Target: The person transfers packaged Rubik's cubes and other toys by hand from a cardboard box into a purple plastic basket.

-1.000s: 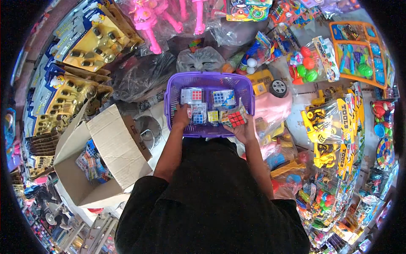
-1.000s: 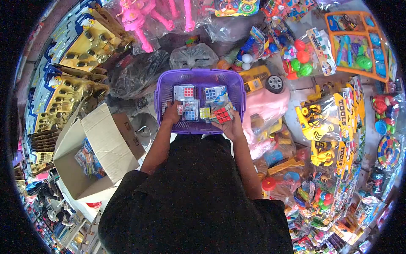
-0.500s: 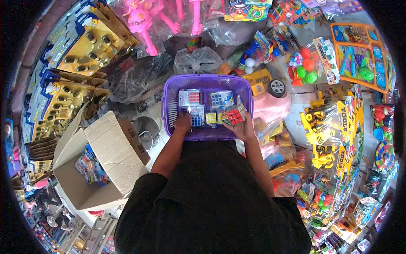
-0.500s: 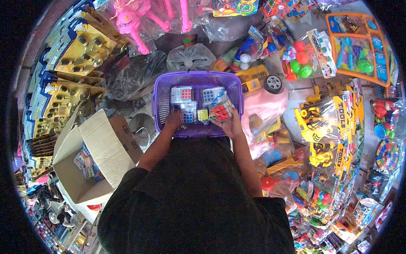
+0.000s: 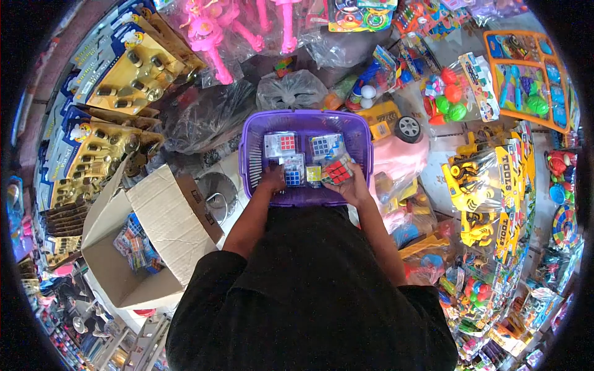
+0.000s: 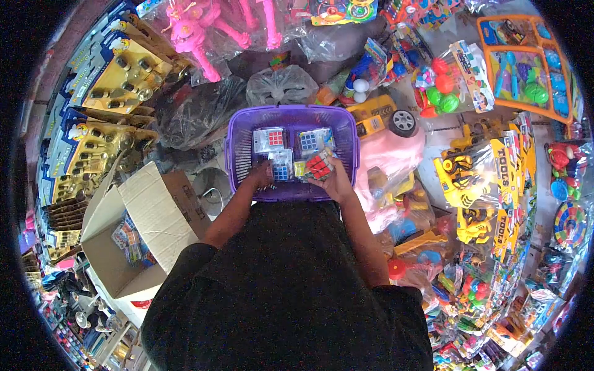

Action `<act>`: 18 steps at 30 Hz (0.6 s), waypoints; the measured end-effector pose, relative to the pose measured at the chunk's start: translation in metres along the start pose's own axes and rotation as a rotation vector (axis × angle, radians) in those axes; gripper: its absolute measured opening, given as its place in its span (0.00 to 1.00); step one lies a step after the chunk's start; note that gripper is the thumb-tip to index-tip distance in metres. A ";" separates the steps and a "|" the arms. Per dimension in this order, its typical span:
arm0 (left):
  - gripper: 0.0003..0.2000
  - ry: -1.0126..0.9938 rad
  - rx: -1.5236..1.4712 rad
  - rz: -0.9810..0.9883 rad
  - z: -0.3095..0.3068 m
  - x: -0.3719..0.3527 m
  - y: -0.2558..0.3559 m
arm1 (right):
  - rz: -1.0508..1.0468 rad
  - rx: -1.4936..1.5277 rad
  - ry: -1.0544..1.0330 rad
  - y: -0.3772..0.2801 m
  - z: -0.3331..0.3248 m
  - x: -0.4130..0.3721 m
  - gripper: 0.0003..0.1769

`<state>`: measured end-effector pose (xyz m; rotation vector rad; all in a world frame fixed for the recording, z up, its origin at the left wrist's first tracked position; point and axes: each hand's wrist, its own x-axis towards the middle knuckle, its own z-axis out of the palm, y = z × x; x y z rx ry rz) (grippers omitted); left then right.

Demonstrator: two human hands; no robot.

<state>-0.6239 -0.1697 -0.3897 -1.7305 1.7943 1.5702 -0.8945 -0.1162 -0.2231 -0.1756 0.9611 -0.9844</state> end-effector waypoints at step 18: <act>0.39 -0.034 -0.441 0.437 -0.063 -0.053 0.062 | 0.286 -0.030 -0.134 0.048 0.010 0.096 0.29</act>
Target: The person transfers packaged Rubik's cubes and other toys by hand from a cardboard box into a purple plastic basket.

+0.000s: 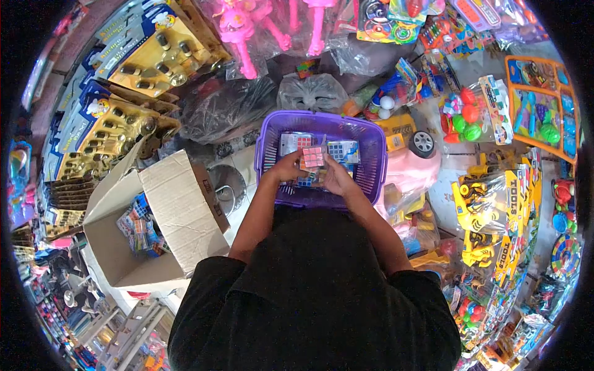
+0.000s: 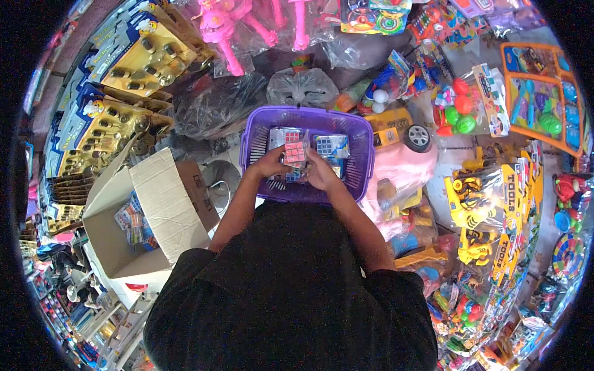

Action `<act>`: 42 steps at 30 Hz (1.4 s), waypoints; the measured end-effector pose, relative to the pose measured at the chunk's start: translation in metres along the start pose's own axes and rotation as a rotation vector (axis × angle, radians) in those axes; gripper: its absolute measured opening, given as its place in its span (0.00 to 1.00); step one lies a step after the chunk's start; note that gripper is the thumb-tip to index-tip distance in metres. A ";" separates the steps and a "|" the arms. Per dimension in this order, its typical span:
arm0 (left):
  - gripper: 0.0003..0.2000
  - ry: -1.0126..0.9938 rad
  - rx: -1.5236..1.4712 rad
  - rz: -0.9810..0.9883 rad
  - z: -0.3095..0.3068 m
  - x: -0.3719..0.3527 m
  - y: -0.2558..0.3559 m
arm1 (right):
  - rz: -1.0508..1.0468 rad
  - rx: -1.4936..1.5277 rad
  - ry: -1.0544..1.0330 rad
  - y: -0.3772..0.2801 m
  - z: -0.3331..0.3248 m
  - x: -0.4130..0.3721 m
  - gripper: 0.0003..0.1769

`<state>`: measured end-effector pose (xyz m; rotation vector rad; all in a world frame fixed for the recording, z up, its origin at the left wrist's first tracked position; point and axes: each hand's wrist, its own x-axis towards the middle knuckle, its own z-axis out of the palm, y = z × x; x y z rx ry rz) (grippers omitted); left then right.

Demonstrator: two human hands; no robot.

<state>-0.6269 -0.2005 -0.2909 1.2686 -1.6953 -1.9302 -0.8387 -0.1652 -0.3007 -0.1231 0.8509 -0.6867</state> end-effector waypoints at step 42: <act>0.44 0.173 1.235 -0.461 0.030 0.037 -0.043 | -0.303 -1.715 -0.005 -0.057 -0.036 -0.038 0.25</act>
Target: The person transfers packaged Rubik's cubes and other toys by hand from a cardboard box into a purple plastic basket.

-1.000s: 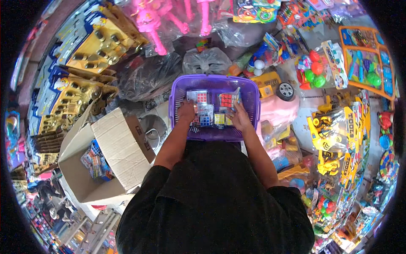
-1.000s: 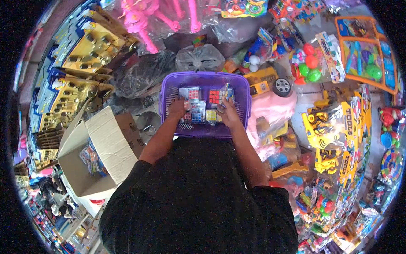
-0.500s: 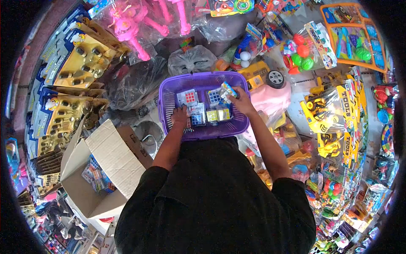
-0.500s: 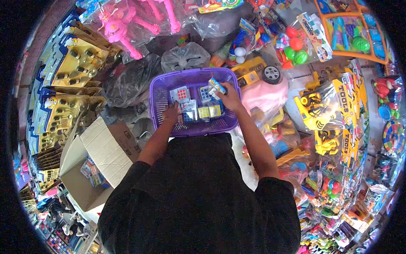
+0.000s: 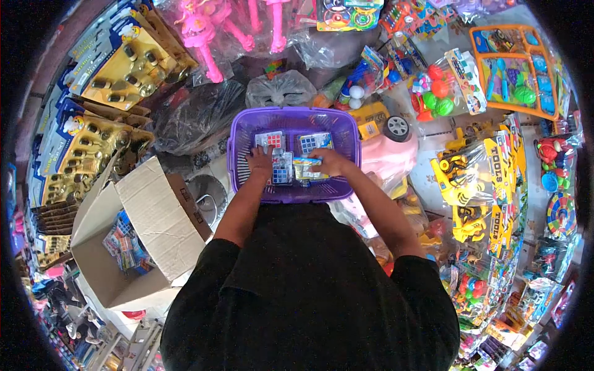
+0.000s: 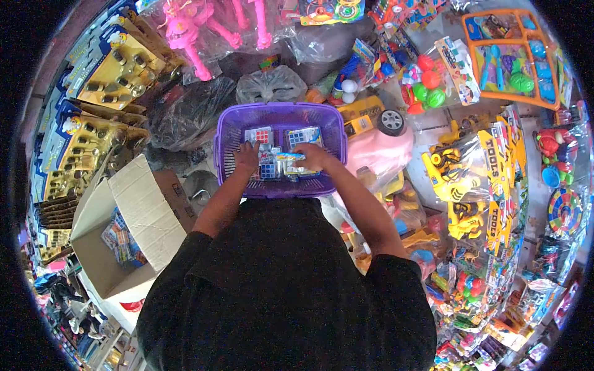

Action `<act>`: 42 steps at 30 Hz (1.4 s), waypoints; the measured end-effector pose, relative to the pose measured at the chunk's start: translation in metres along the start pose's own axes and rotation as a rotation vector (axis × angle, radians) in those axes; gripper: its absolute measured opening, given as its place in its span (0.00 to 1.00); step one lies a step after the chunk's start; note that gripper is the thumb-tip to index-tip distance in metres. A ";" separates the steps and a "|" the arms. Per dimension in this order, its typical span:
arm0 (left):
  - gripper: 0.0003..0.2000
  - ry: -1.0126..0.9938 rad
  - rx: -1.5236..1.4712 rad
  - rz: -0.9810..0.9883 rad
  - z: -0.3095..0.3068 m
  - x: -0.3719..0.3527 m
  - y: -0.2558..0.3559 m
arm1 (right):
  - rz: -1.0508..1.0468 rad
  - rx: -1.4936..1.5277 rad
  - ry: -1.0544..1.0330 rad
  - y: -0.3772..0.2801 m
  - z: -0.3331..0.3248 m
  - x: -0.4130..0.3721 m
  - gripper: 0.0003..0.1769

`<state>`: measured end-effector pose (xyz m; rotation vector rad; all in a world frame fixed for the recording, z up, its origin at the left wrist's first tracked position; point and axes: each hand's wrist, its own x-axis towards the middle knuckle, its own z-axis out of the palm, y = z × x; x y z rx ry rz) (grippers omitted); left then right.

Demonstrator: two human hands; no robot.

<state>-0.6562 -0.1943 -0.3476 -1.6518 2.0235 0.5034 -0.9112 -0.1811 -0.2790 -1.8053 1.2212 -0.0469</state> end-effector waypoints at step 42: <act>0.08 -0.080 -1.491 0.483 -0.046 -0.104 0.072 | -0.027 1.140 0.180 -0.035 0.119 -0.153 0.15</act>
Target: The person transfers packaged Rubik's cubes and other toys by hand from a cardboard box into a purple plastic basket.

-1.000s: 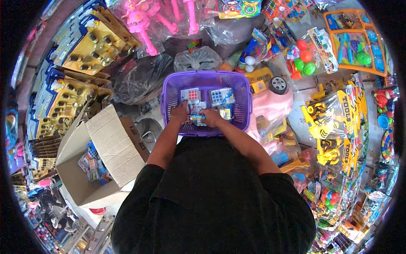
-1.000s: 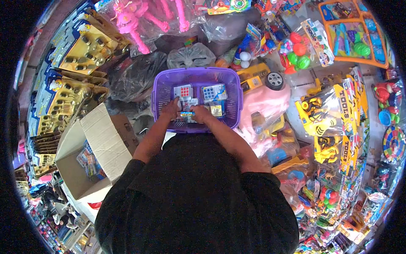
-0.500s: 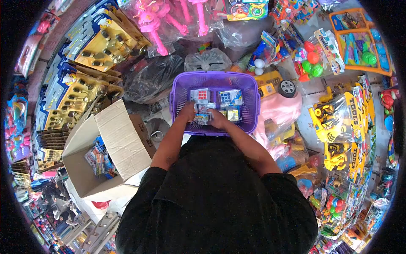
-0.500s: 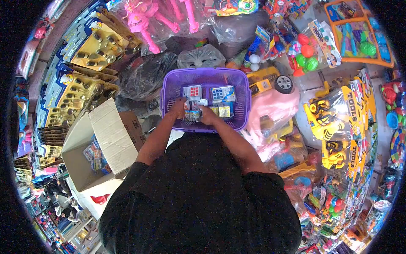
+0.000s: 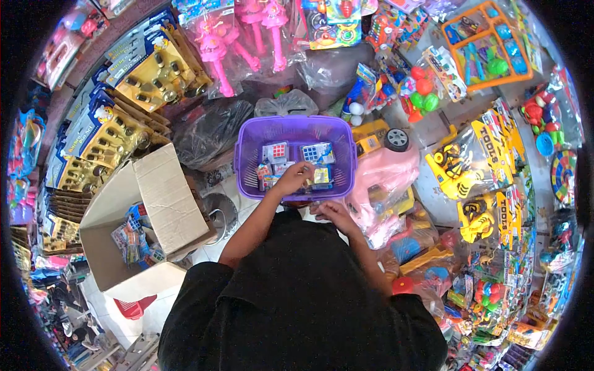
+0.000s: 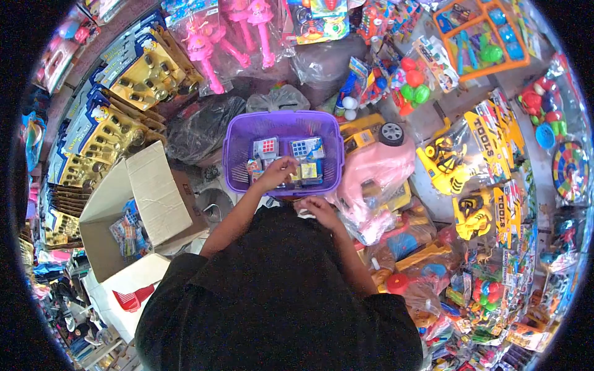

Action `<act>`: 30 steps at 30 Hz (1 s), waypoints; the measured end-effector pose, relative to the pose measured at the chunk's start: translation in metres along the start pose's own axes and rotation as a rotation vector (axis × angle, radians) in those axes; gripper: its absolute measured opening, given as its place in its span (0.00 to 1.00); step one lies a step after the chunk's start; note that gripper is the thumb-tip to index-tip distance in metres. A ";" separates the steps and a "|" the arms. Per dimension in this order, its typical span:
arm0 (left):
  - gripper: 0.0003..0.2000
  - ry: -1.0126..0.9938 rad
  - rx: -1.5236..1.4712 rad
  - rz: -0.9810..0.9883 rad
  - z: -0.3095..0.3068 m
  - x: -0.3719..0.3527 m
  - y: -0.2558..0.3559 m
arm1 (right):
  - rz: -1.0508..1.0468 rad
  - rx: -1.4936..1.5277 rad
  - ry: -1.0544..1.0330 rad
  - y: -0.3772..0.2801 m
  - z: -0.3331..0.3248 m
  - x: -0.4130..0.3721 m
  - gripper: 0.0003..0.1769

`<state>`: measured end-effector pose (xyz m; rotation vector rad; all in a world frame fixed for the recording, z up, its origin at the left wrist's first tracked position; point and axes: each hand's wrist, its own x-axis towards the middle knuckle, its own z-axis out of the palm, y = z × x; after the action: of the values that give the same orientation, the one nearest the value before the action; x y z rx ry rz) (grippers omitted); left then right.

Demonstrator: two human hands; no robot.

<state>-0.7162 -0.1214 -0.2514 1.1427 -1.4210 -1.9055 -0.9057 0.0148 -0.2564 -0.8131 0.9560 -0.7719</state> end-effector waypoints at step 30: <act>0.25 0.219 0.688 -0.691 0.020 -0.419 -0.313 | 0.685 -0.232 -0.557 0.322 0.020 -0.162 0.38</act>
<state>-0.4863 0.3226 -0.4062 2.3342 -1.7549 -1.6102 -0.8834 0.3102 -0.4631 -0.7693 0.7441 0.1624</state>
